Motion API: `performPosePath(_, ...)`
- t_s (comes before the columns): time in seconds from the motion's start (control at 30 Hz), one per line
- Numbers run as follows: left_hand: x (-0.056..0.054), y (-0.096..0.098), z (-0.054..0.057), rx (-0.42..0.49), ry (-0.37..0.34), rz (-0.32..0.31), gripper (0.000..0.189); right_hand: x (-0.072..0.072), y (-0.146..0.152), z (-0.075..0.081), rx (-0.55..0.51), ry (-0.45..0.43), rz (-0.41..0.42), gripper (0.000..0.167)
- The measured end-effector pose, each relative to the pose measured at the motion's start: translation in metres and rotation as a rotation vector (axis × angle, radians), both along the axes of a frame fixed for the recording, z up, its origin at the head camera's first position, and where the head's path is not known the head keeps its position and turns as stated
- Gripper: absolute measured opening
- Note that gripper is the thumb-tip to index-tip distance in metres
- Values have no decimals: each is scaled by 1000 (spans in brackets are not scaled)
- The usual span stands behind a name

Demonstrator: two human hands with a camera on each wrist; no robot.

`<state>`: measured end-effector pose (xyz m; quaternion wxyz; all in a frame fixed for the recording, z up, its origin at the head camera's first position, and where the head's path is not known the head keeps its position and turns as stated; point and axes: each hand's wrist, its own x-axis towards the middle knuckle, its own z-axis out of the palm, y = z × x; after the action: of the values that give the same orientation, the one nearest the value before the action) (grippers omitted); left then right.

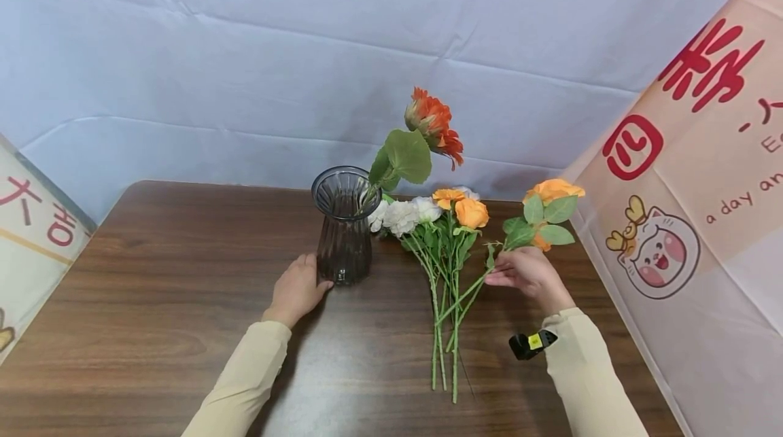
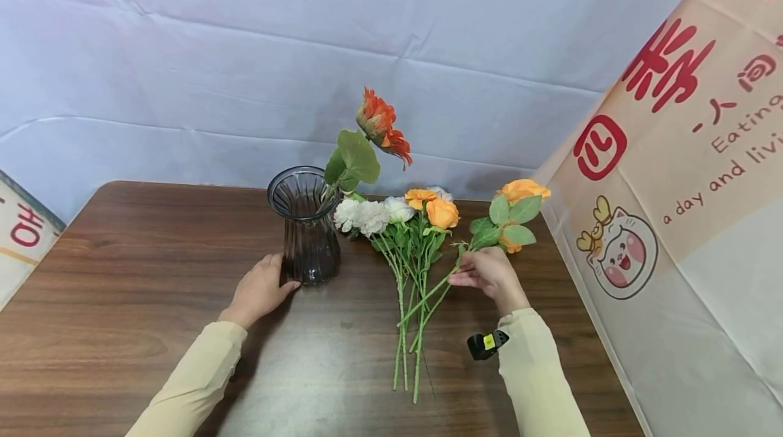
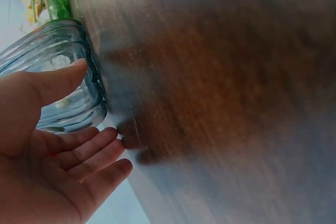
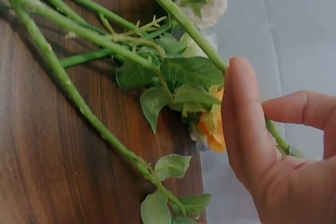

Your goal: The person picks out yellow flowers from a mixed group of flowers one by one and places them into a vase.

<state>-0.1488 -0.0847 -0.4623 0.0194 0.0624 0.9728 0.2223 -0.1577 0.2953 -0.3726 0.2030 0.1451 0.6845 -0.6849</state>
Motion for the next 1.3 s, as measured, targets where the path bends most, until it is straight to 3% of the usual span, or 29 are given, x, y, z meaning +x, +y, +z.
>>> performPosePath(0.37,1,-1,-1,9,3,-2,61,8,-9,3,-126,19,50,15)
performPosePath(0.63,1,-1,-1,7,5,-5,61,12,-16,4,-198,10,30,18)
performPosePath(1.03,1,-1,-1,16,16,-2,61,10,-20,8,-350,64,75,34)
performPosePath(1.3,1,-2,-1,14,15,-4,61,9,-22,18,-405,91,98,36)
